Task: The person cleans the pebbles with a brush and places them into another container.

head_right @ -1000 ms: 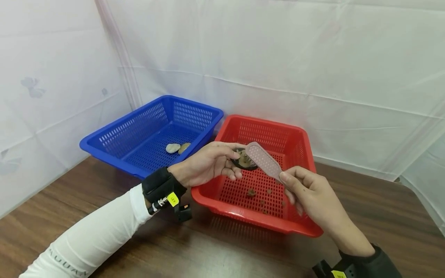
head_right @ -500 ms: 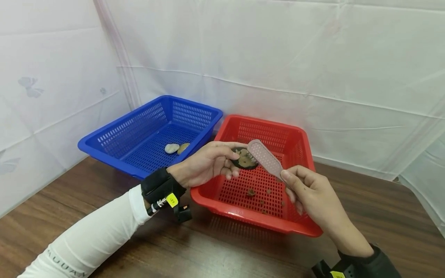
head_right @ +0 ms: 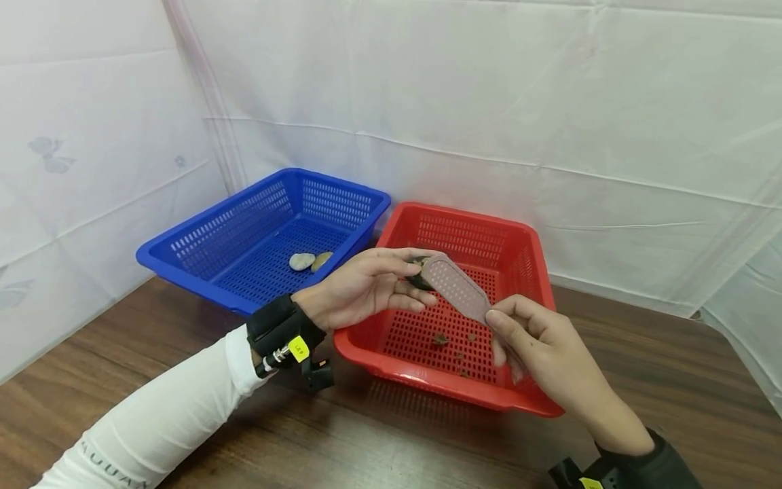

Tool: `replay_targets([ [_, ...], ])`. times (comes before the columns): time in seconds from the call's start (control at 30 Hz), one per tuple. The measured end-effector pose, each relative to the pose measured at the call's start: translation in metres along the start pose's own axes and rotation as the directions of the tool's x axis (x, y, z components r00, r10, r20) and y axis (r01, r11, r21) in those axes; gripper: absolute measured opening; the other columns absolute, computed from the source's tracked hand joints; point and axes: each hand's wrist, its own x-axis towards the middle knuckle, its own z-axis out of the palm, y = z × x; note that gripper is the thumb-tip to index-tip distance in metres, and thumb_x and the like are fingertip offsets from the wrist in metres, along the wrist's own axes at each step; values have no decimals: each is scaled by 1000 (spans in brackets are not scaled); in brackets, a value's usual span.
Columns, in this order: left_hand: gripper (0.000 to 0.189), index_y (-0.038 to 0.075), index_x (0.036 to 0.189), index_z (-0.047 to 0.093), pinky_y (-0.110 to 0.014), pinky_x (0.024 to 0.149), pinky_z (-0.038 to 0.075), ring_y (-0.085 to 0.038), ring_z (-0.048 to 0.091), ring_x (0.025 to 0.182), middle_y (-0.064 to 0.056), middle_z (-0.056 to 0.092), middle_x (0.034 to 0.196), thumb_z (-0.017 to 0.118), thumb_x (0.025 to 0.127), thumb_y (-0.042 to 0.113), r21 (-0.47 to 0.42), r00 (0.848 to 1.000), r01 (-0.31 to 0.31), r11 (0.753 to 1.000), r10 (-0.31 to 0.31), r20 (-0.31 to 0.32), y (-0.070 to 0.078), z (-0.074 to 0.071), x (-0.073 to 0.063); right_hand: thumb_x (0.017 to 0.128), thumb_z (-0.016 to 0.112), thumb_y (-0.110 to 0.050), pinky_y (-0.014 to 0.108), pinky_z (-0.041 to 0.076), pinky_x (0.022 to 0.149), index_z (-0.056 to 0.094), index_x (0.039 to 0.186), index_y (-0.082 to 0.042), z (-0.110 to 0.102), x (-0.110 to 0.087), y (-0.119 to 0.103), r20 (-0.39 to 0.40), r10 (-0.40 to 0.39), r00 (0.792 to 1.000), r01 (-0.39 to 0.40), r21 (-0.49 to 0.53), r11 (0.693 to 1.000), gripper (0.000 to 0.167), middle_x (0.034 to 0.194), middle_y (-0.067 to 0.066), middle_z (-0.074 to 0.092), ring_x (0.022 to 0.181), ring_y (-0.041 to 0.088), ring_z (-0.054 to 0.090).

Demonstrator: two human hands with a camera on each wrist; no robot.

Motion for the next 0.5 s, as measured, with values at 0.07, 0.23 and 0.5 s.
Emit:
replay_targets([
  [0.07,48,-4,159,41,-31,87,63,-21,75,93,-20,63,128,42,112,3,-15,1000,6,1000,-6,1,0,0,0,112,52,-4,38,45,41,63,106,-7,0,1,-1,-2,10,1000,-10,-28,1000,13,70,6,57,48,23,50],
  [0.23,49,-4,159,41,-25,79,62,-18,72,86,-18,61,127,43,111,2,-8,1000,12,1000,-13,-15,0,0,1,113,53,-10,39,41,39,62,106,-7,0,2,-2,-37,57,998,-58,-45,997,12,68,7,52,46,24,46],
  [0.5,50,-3,159,43,-24,78,62,-17,71,83,-18,62,126,46,109,1,40,999,6,999,-5,-36,-1,0,1,113,54,-16,40,42,39,63,105,-6,0,3,-2,-73,91,993,-97,-82,992,16,68,8,53,46,24,47],
])
